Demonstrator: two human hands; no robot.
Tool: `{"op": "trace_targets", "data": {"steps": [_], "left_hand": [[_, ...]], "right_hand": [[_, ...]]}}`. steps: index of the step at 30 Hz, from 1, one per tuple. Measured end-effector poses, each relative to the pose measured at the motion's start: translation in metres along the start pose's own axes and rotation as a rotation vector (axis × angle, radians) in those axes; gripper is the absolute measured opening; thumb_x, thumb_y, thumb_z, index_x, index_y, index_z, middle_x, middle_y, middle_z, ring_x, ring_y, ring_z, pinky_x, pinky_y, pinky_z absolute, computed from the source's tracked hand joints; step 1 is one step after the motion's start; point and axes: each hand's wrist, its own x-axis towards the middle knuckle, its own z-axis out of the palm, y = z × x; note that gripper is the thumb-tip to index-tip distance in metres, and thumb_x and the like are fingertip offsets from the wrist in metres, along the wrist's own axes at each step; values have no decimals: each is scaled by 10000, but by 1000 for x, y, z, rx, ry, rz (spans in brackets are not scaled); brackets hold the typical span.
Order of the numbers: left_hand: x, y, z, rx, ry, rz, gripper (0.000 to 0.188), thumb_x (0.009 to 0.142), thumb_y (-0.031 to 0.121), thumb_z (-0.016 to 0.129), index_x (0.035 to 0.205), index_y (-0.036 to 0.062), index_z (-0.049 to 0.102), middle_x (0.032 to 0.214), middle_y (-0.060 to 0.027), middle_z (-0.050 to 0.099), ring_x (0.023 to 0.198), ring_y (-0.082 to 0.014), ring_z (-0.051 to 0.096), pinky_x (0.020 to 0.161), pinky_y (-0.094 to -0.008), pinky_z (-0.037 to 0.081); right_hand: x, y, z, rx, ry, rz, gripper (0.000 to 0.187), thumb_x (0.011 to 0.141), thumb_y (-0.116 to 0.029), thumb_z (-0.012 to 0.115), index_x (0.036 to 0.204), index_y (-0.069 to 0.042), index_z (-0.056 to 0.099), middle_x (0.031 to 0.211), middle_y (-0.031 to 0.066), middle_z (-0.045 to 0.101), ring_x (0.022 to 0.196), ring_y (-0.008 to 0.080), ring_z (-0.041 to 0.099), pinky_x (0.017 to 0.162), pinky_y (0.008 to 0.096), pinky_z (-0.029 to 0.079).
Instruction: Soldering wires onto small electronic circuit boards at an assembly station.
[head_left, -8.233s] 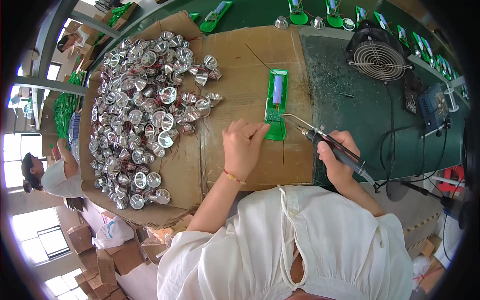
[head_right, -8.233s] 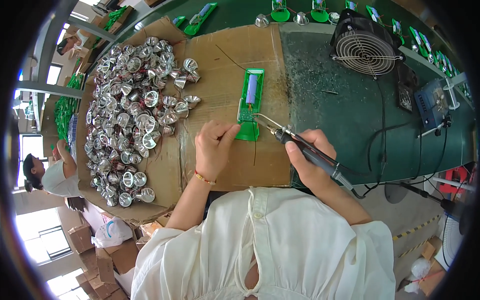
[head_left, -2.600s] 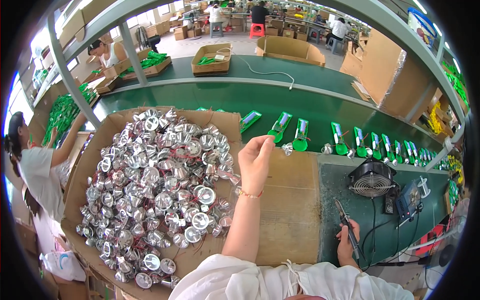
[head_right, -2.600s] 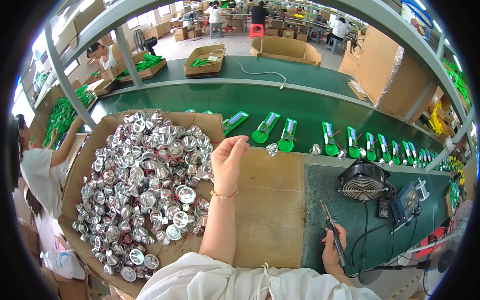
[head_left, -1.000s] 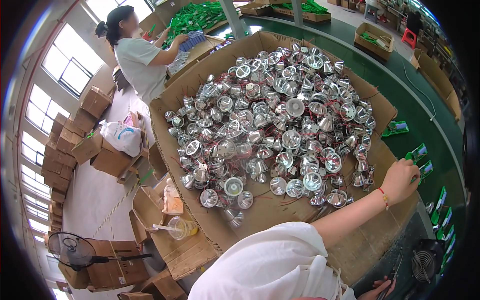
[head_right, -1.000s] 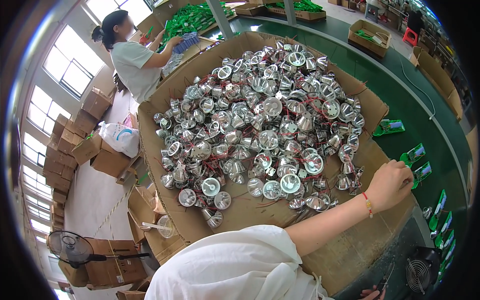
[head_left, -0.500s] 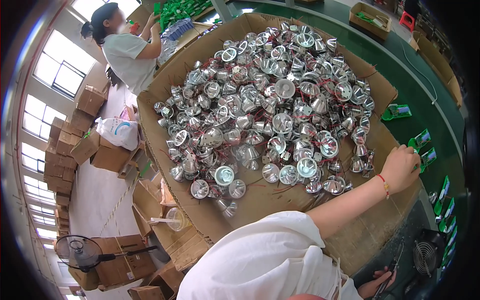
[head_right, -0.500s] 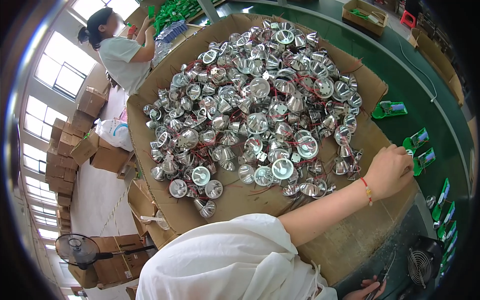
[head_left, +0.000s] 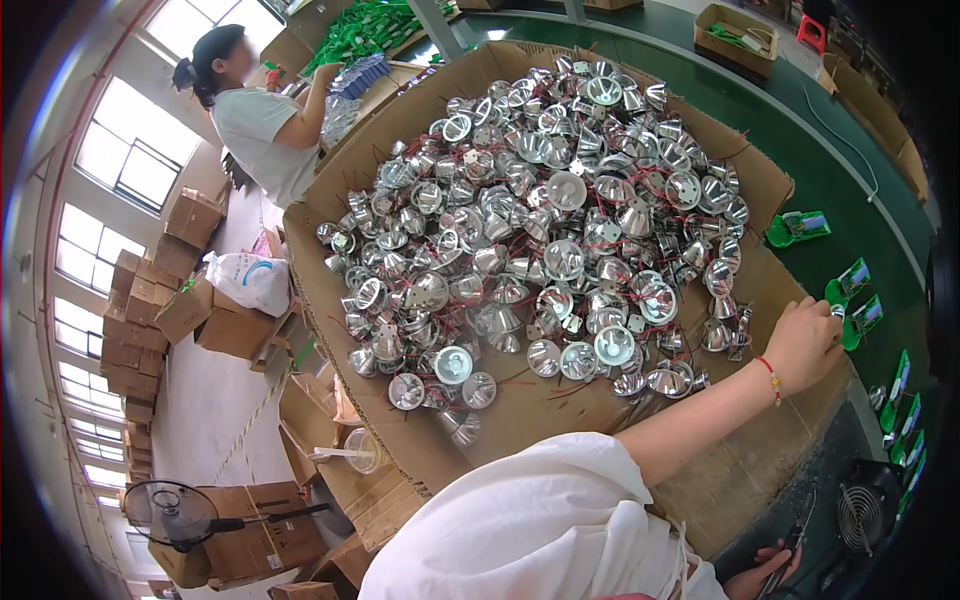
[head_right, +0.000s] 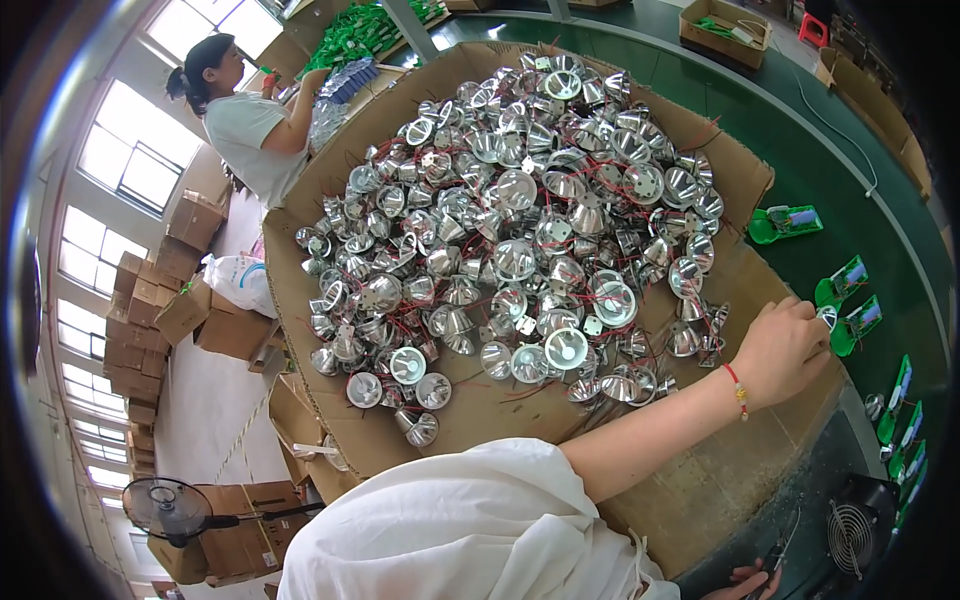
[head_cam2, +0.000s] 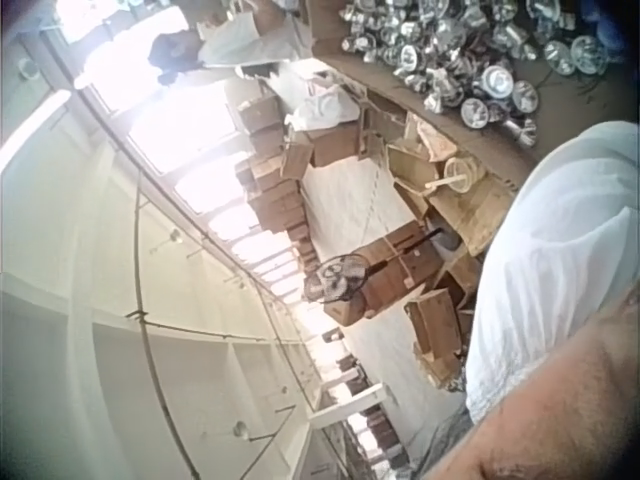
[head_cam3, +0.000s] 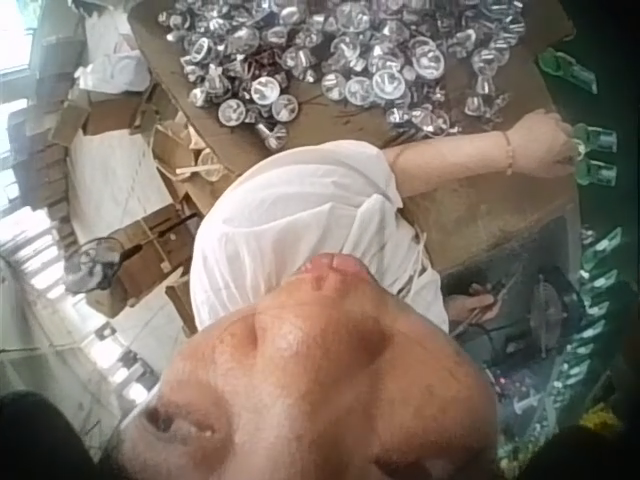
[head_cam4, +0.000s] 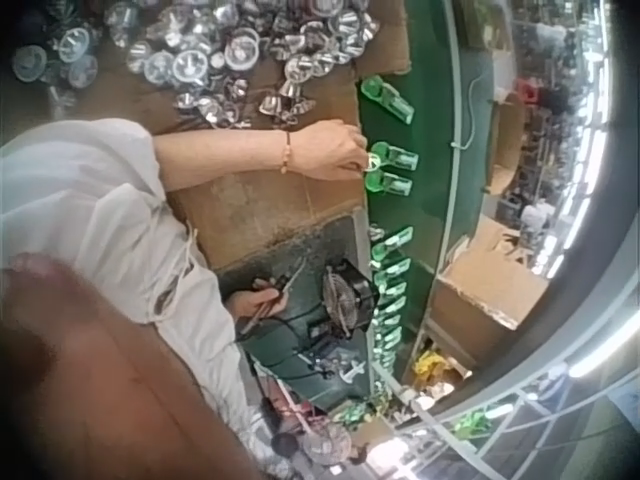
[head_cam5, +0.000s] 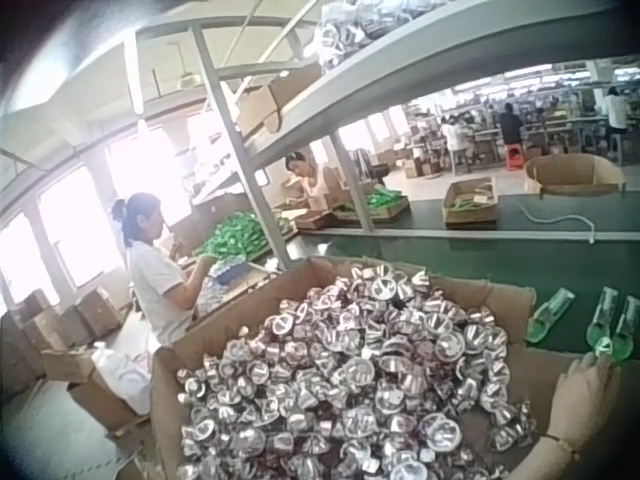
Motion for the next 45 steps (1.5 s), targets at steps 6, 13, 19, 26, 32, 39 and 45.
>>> {"op": "trace_targets", "data": {"steps": [6, 13, 19, 26, 32, 39, 45], "left_hand": [[0, -1, 0, 24, -22, -11, 91, 682, 146, 603, 691, 58, 582, 743, -90, 513, 795, -250, 510, 684, -372, 403], [-2, -3, 1, 74, -67, -27, 109, 686, 159, 606, 711, 55, 585, 772, -88, 514, 815, -247, 509, 704, -369, 404], [-3, -4, 4, 81, -90, -24, 122, 688, 171, 609, 721, 55, 587, 778, -85, 518, 831, -246, 508, 710, -374, 404], [-4, -8, 7, 91, -106, -34, 128, 684, 177, 611, 723, 59, 582, 788, -88, 524, 838, -248, 509, 725, -376, 404], [-3, -9, 11, 135, -114, -23, 129, 683, 182, 608, 717, 60, 582, 799, -88, 531, 845, -247, 511, 738, -372, 403], [-7, -16, 16, 153, -167, -46, 127, 681, 181, 601, 723, 61, 593, 831, -85, 545, 841, -245, 514, 745, -371, 401], [-8, -14, 21, 188, -190, -26, 142, 683, 184, 600, 757, 63, 601, 859, -88, 551, 861, -242, 516, 757, -371, 402]], "right_hand": [[3, 3, 0, 60, -29, -68, 437, 881, -371, 498, 986, 53, 505, 719, 146, 550, 582, 192, 486, 519, 298, 409], [3, 3, 2, 69, -7, -74, 418, 876, -352, 514, 983, 52, 521, 699, 144, 561, 565, 193, 506, 492, 298, 416], [2, 8, -2, 37, -5, -57, 445, 874, -367, 507, 988, 63, 524, 710, 152, 565, 576, 197, 512, 501, 302, 420], [3, 10, -2, -3, -23, -46, 464, 884, -379, 481, 1020, 65, 503, 718, 161, 563, 592, 207, 508, 520, 314, 422], [3, 5, -3, -4, -27, -84, 475, 886, -388, 474, 1017, 68, 500, 719, 166, 561, 590, 210, 509, 520, 316, 423], [3, 5, -1, 16, -51, -96, 480, 884, -401, 474, 1002, 63, 509, 724, 165, 568, 582, 209, 514, 511, 310, 427], [5, 10, -3, 37, -18, -92, 468, 882, -391, 484, 998, 62, 510, 713, 159, 571, 554, 194, 513, 480, 295, 423]]}}
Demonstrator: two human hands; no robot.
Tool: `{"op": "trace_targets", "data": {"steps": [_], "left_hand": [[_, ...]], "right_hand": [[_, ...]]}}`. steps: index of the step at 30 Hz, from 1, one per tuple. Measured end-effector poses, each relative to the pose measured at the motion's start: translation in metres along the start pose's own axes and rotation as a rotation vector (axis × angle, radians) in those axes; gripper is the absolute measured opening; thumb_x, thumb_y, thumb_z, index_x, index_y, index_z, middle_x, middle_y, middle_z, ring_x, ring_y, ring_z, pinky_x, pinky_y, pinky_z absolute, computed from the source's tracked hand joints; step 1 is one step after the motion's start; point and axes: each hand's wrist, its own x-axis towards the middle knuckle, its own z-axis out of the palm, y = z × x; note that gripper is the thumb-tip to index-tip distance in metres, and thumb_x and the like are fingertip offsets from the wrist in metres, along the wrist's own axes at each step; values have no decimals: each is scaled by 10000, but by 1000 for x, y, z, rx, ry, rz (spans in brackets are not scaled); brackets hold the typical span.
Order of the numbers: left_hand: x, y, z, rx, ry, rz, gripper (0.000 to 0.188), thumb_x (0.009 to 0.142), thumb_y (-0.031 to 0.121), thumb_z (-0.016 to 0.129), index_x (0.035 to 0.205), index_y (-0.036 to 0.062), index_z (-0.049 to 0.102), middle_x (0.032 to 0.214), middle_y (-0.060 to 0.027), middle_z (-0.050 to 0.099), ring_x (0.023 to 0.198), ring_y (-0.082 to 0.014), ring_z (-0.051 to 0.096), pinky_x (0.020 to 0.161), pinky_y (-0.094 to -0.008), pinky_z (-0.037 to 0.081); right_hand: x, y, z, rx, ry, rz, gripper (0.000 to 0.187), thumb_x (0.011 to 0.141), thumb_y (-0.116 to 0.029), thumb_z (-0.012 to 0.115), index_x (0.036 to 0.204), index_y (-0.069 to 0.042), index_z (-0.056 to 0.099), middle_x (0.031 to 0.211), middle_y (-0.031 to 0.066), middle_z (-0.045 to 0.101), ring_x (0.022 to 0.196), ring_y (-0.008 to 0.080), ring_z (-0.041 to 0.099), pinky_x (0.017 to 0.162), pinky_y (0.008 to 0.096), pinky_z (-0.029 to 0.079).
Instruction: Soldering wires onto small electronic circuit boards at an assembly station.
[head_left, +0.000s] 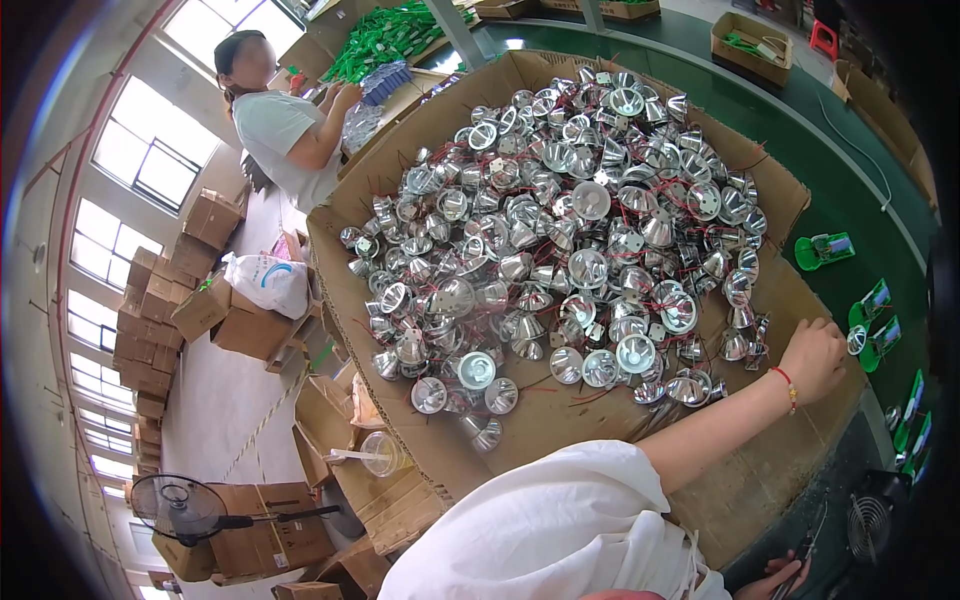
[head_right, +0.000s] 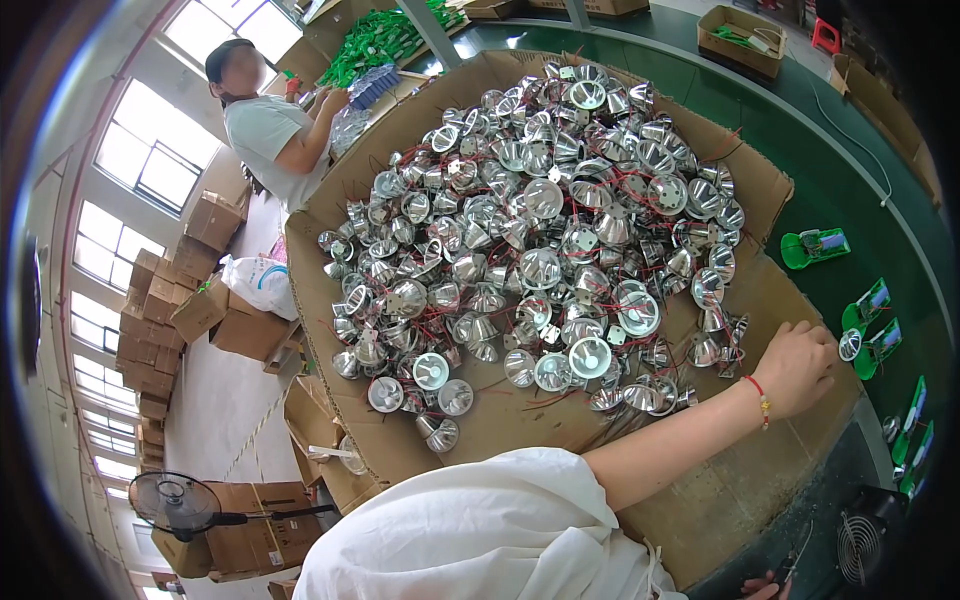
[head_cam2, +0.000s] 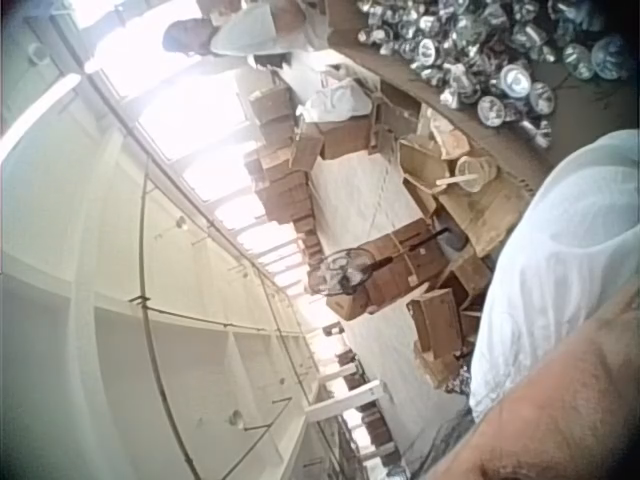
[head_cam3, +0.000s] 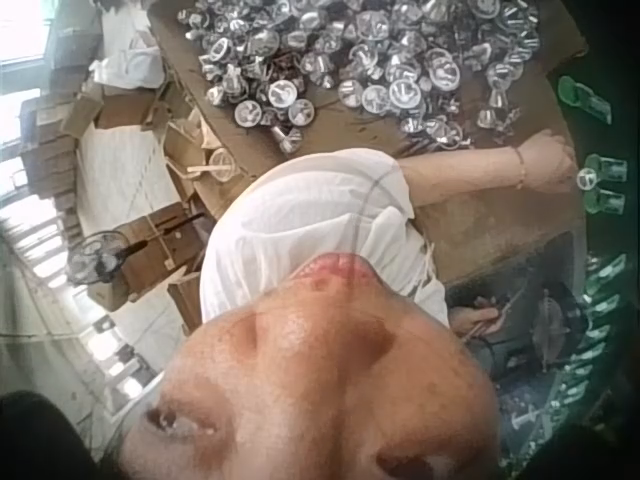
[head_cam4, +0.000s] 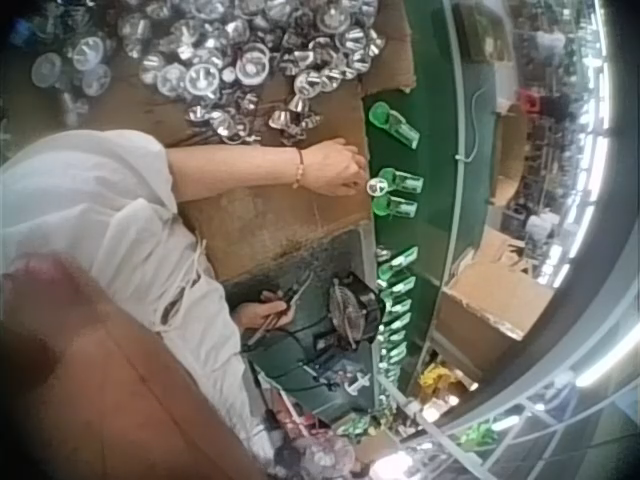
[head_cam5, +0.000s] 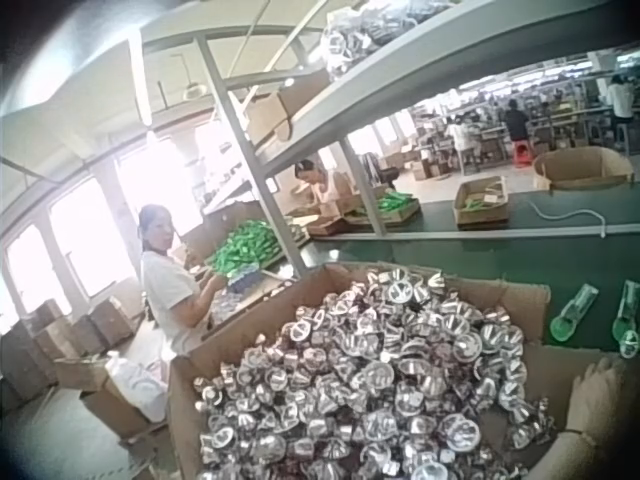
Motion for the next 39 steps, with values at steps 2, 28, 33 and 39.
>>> {"op": "trace_targets", "data": {"steps": [2, 28, 33, 39], "left_hand": [[0, 0, -1, 12, -21, -5, 148, 684, 187, 601, 766, 64, 603, 865, -89, 553, 868, -241, 517, 761, -371, 403], [4, -33, -10, 334, 20, 80, 259, 713, 212, 642, 937, 87, 604, 947, -107, 566, 910, -296, 535, 738, -422, 443], [0, -34, 15, 305, -124, 2, 214, 705, 249, 592, 841, 85, 604, 911, -115, 552, 903, -277, 532, 750, -423, 433], [-2, -22, 16, 523, -146, -61, 244, 698, 260, 631, 904, 129, 619, 965, -79, 504, 982, -237, 467, 830, -430, 356]], "right_hand": [[0, 0, 2, 24, 28, -15, 441, 884, -362, 494, 1001, 63, 510, 705, 155, 568, 538, 186, 510, 459, 281, 417], [-5, 23, -4, 259, -138, 129, 350, 899, -236, 471, 1136, 16, 415, 848, 80, 561, 586, 80, 480, 525, 195, 384], [-11, 36, -14, 142, -45, 142, 344, 922, -207, 418, 1194, 3, 411, 858, 84, 582, 577, 91, 434, 528, 219, 352], [-5, 34, -12, 48, -25, 54, 372, 920, -247, 432, 1168, 27, 471, 893, 106, 599, 604, 112, 460, 551, 233, 348]]}}
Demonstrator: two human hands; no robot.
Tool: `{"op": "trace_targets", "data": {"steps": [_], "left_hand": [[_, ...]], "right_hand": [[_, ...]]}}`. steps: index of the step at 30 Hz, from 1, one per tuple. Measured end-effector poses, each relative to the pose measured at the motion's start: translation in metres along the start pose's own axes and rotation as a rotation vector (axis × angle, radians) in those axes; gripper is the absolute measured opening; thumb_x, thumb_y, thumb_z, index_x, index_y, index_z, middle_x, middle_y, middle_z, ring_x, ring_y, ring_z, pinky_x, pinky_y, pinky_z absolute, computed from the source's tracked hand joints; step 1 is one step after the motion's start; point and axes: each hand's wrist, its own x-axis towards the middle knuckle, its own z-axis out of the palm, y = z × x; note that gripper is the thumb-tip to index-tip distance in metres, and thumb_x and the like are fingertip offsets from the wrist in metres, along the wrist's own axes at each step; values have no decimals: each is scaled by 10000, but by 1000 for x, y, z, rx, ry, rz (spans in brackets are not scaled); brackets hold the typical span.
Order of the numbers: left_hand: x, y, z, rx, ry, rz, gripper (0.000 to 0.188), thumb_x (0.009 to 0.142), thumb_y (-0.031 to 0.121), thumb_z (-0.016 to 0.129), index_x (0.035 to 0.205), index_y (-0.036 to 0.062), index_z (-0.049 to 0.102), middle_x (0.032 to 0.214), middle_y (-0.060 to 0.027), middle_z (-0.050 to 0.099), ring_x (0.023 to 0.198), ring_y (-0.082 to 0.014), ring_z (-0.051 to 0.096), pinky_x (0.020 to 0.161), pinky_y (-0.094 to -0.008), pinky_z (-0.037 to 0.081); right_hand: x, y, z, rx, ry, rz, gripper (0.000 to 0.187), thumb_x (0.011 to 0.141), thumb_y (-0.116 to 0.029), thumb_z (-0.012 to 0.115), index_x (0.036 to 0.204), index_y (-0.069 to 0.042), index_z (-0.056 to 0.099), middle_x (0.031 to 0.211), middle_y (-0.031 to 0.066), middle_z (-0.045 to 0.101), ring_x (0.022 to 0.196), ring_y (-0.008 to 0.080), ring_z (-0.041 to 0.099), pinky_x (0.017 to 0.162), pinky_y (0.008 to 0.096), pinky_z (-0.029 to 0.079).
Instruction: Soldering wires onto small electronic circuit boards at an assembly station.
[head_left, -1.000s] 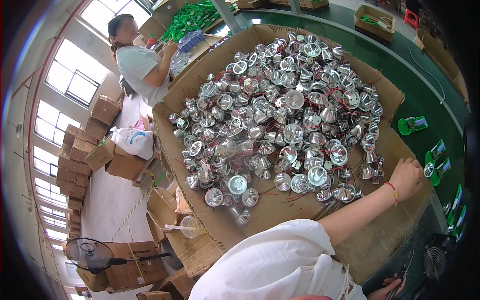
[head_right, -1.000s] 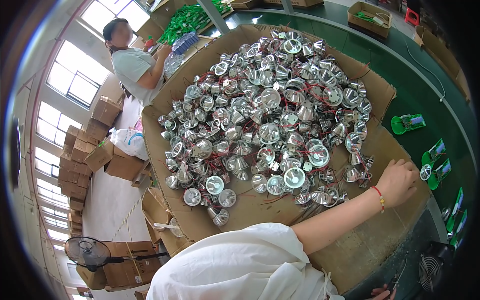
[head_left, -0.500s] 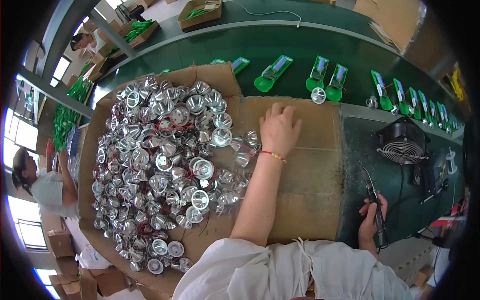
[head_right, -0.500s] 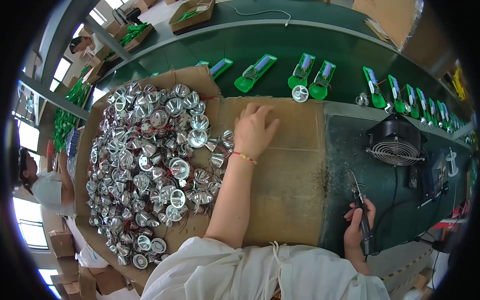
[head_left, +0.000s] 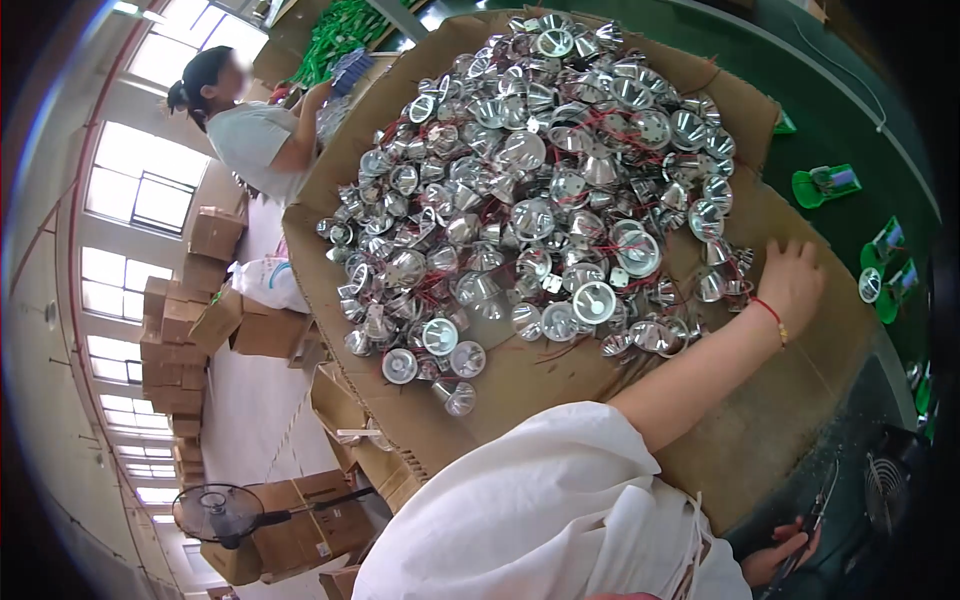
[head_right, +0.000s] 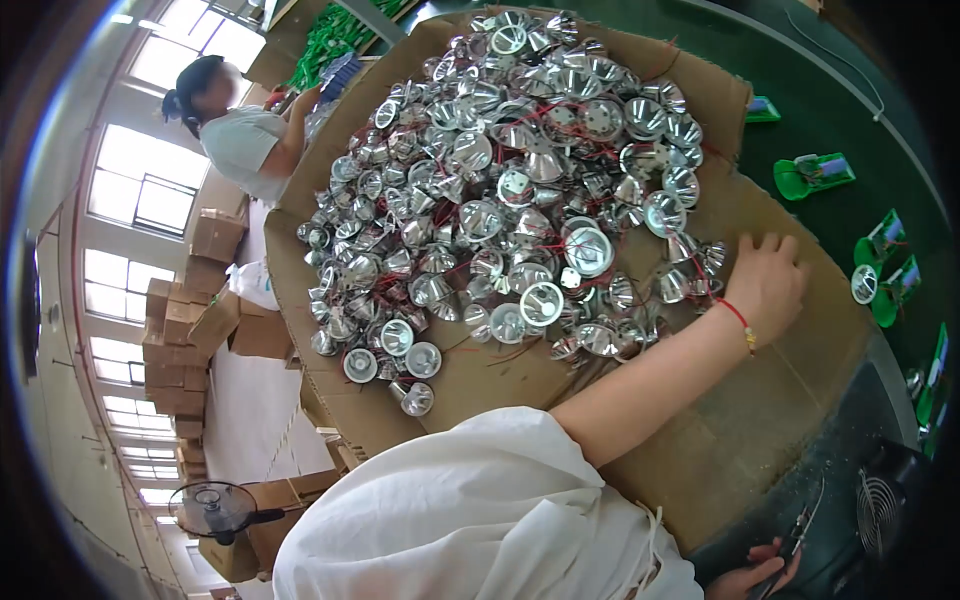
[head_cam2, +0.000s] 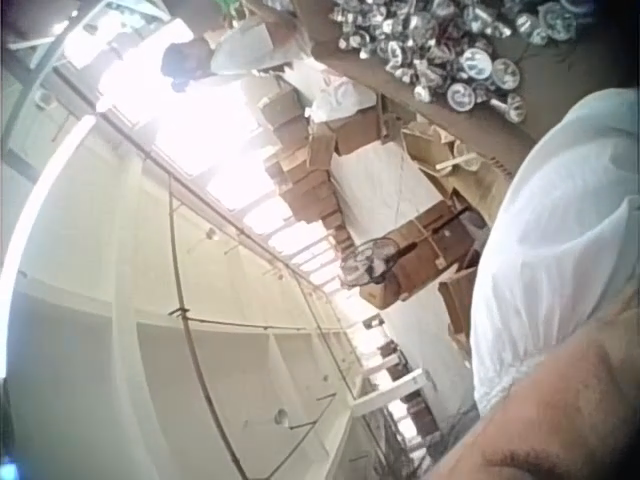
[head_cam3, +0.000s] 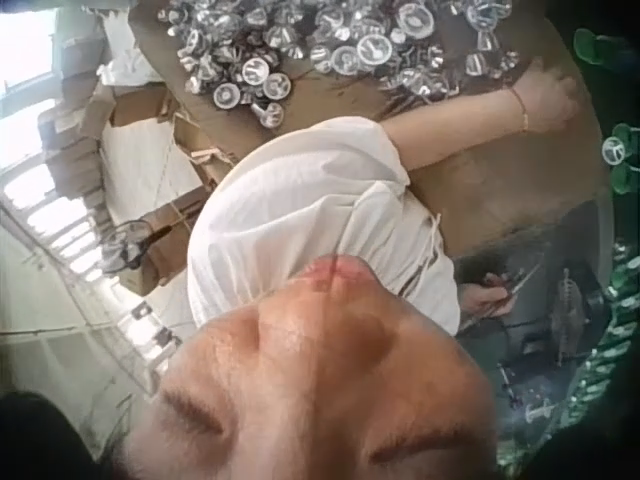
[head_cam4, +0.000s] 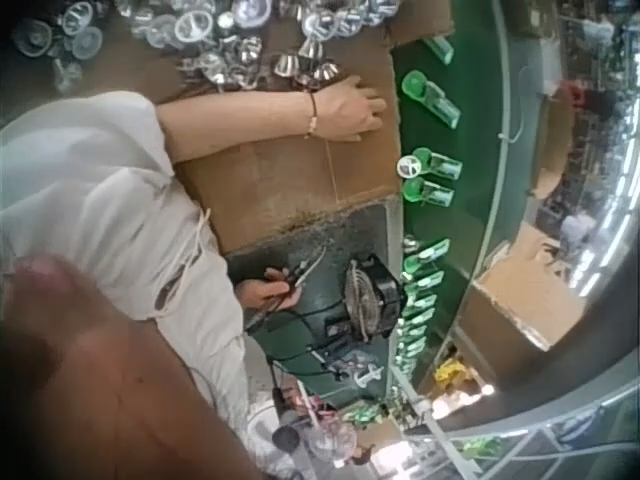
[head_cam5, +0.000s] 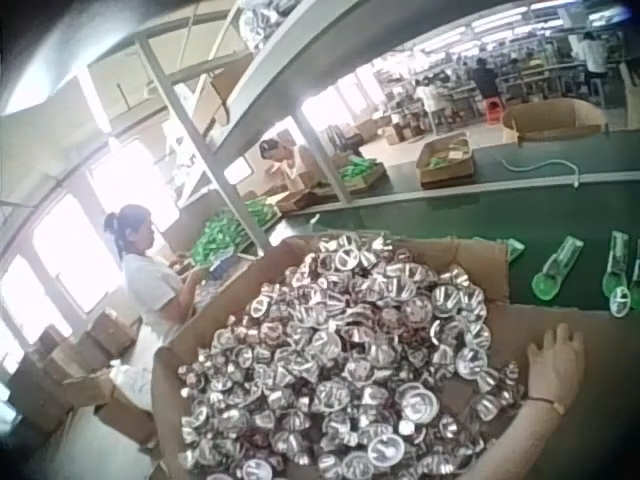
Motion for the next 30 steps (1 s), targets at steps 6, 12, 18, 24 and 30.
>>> {"op": "trace_targets", "data": {"steps": [6, 12, 18, 24, 30], "left_hand": [[1, 1, 6, 1, -16, -28, 203, 710, 230, 608, 885, 127, 623, 950, -77, 499, 974, -235, 466, 846, -447, 344], [3, 6, 7, 58, -36, -2, 172, 749, 177, 544, 890, 107, 615, 939, -78, 493, 966, -236, 466, 836, -439, 347], [2, 4, 3, 61, -36, 1, 168, 757, 190, 543, 891, 120, 617, 940, -73, 491, 966, -228, 465, 820, -421, 350], [3, 3, 7, 94, -28, -19, 185, 753, 240, 572, 896, 132, 618, 950, -68, 491, 974, -229, 463, 830, -426, 350], [3, 4, 8, 60, -37, -21, 219, 730, 275, 608, 895, 130, 617, 956, -70, 487, 980, -230, 459, 838, -425, 349]], "right_hand": [[2, -25, 19, -16, 89, -47, 475, 862, -433, 497, 981, 27, 513, 704, 118, 577, 543, 166, 500, 470, 278, 401], [2, -26, 19, -38, 95, -65, 452, 865, -425, 494, 997, 7, 502, 709, 122, 578, 543, 168, 499, 466, 274, 405], [3, -28, 19, -3, 91, -32, 446, 864, -418, 494, 999, 6, 500, 693, 117, 569, 539, 167, 502, 459, 273, 404], [3, -20, 18, 41, 113, 2, 431, 856, -395, 516, 991, 13, 500, 660, 115, 559, 518, 162, 496, 433, 267, 402], [3, -23, 20, 86, 77, -83, 420, 855, -394, 520, 976, 8, 500, 663, 106, 558, 504, 142, 487, 414, 247, 386]]}}
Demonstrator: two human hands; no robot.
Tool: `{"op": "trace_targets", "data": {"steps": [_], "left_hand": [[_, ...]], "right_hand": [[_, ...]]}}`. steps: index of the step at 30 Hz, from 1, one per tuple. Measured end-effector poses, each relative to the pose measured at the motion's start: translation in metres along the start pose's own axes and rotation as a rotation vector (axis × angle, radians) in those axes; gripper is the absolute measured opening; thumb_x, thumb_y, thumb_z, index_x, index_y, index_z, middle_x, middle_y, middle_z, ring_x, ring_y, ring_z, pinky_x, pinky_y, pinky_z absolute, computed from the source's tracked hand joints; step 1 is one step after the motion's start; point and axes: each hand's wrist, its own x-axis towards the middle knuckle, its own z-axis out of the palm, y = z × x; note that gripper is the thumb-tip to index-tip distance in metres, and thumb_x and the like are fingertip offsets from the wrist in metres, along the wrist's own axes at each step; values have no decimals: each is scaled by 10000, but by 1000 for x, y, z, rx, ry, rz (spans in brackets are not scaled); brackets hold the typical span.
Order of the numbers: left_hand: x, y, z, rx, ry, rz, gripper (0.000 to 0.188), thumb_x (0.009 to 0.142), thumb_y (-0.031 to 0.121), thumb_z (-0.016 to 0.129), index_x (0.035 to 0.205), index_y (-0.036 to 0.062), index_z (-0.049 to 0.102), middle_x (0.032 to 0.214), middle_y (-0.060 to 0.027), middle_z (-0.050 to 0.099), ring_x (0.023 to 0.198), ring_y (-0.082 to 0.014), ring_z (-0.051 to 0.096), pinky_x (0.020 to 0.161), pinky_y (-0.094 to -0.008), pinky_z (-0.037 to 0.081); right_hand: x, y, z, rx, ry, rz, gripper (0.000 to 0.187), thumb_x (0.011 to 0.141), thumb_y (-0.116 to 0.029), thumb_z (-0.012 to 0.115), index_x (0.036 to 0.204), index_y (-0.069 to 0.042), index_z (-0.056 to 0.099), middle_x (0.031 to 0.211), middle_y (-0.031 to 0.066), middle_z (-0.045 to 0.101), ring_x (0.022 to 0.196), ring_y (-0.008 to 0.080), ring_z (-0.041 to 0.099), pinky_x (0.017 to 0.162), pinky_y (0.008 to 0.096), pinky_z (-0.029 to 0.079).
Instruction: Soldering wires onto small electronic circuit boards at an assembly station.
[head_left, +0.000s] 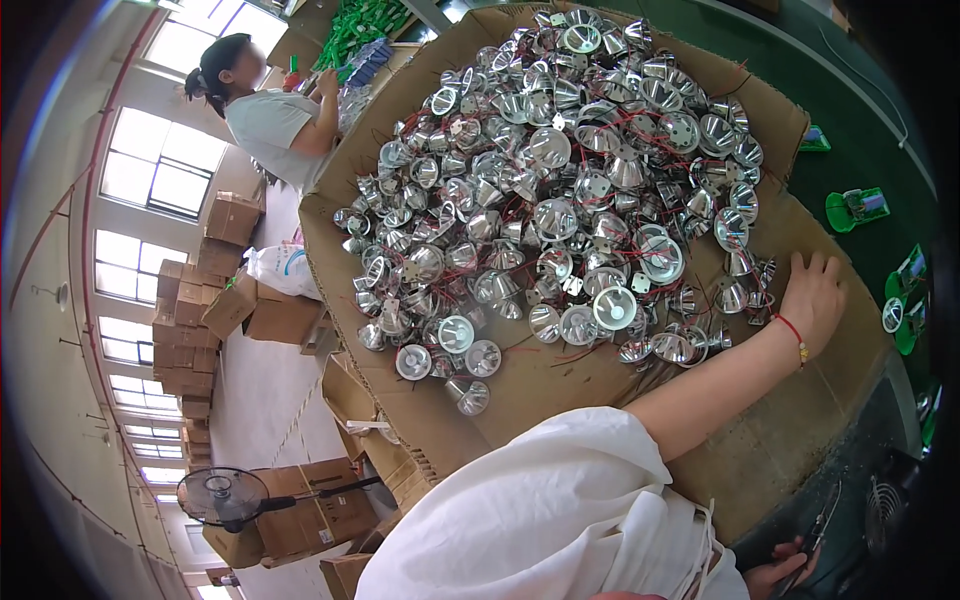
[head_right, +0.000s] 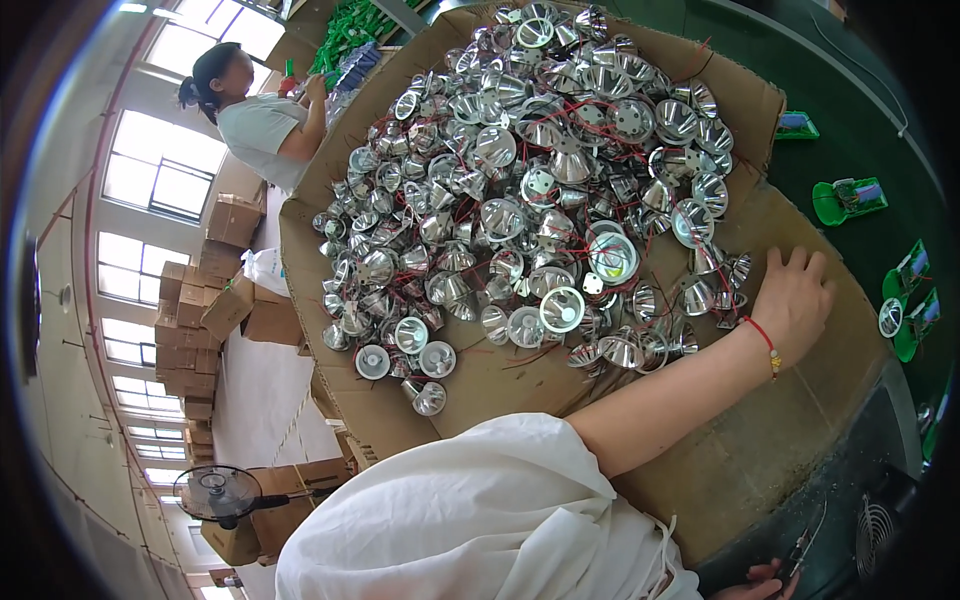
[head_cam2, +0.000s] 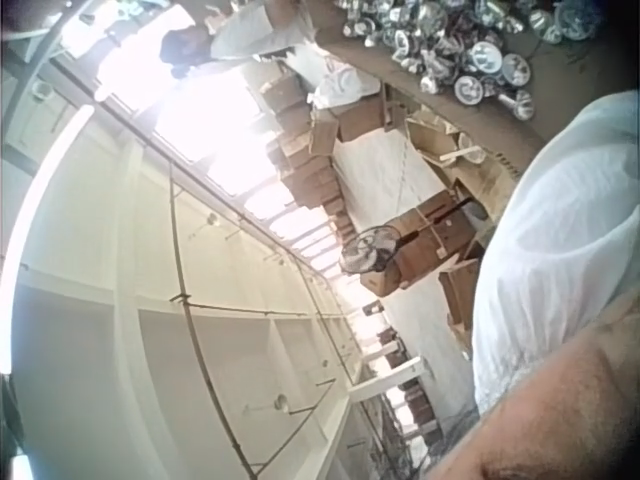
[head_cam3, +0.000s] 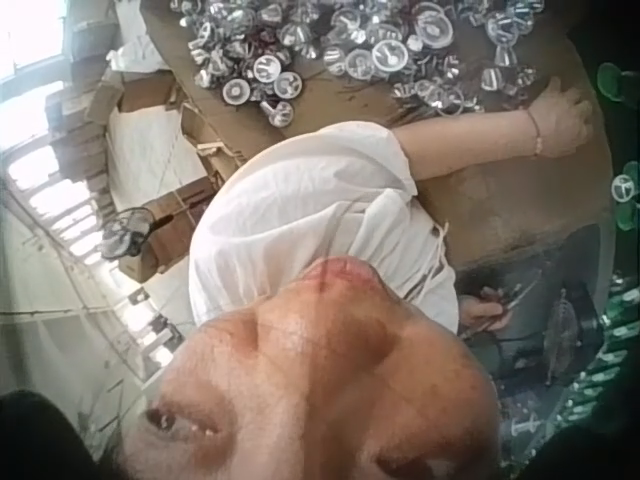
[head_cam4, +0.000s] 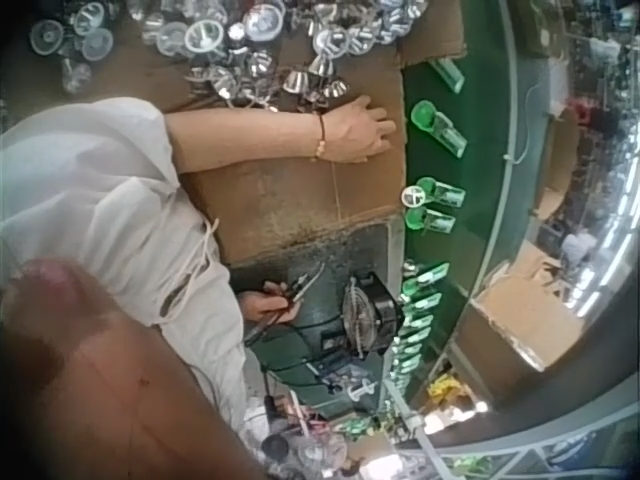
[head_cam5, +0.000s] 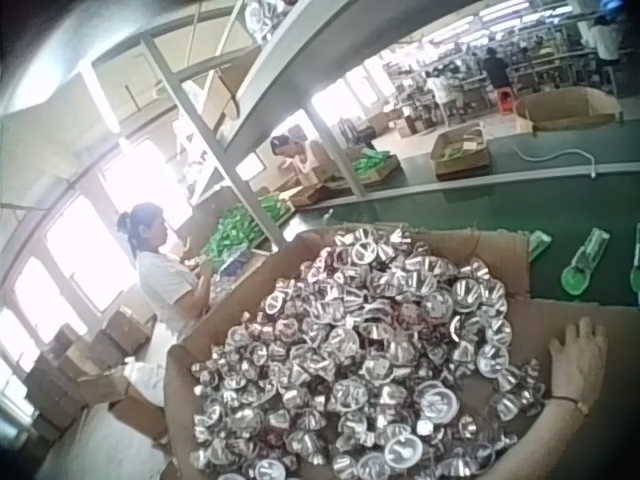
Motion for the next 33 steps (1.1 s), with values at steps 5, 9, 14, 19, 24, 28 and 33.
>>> {"op": "trace_targets", "data": {"steps": [5, 9, 14, 19, 24, 28, 33], "left_hand": [[1, 0, -1, -2, 5, -1, 200, 740, 254, 591, 891, 127, 616, 951, -73, 485, 971, -231, 459, 837, -428, 350], [1, 0, 0, 0, 16, -7, 186, 747, 238, 575, 888, 125, 616, 947, -76, 485, 969, -234, 460, 842, -433, 351], [1, 2, 0, -25, 12, -9, 220, 738, 249, 592, 916, 122, 612, 975, -80, 483, 989, -240, 453, 863, -446, 345], [2, 0, 0, -18, -9, -17, 275, 726, 275, 614, 954, 121, 599, 1009, -85, 474, 1008, -248, 439, 875, -452, 338], [2, 1, 2, -74, 44, -15, 348, 696, 300, 642, 981, 110, 576, 1020, -89, 464, 1027, -255, 417, 876, -462, 328], [3, -2, 9, -48, 66, -19, 369, 688, 312, 649, 981, 102, 569, 1021, -90, 461, 1028, -258, 413, 874, -465, 322], [3, -1, 5, -43, 66, -15, 389, 684, 332, 652, 985, 103, 564, 1022, -90, 459, 1024, -257, 412, 869, -463, 321]], "right_hand": [[1, 2, -3, -17, 2, 5, 390, 871, -363, 502, 981, 12, 501, 698, 111, 565, 511, 136, 490, 429, 239, 390], [-1, 3, -3, -38, 29, 15, 377, 879, -348, 491, 992, 11, 502, 706, 116, 566, 515, 140, 494, 437, 240, 393], [0, 2, -2, 26, 38, -6, 366, 885, -333, 486, 1012, 10, 506, 718, 111, 561, 525, 153, 494, 443, 260, 402], [0, 1, -4, 14, 25, 11, 375, 883, -340, 495, 1019, 9, 508, 725, 105, 563, 556, 151, 499, 476, 267, 414], [-2, -6, -3, -24, 22, 37, 368, 880, -339, 501, 1016, 2, 514, 733, 104, 565, 581, 156, 502, 506, 269, 419], [-3, -4, -1, -28, 40, 75, 356, 875, -330, 506, 1019, -4, 518, 749, 111, 572, 577, 158, 499, 502, 271, 417], [-2, -1, -1, -8, 48, 75, 352, 869, -325, 513, 1018, -5, 522, 744, 115, 574, 579, 156, 503, 498, 272, 416]]}}
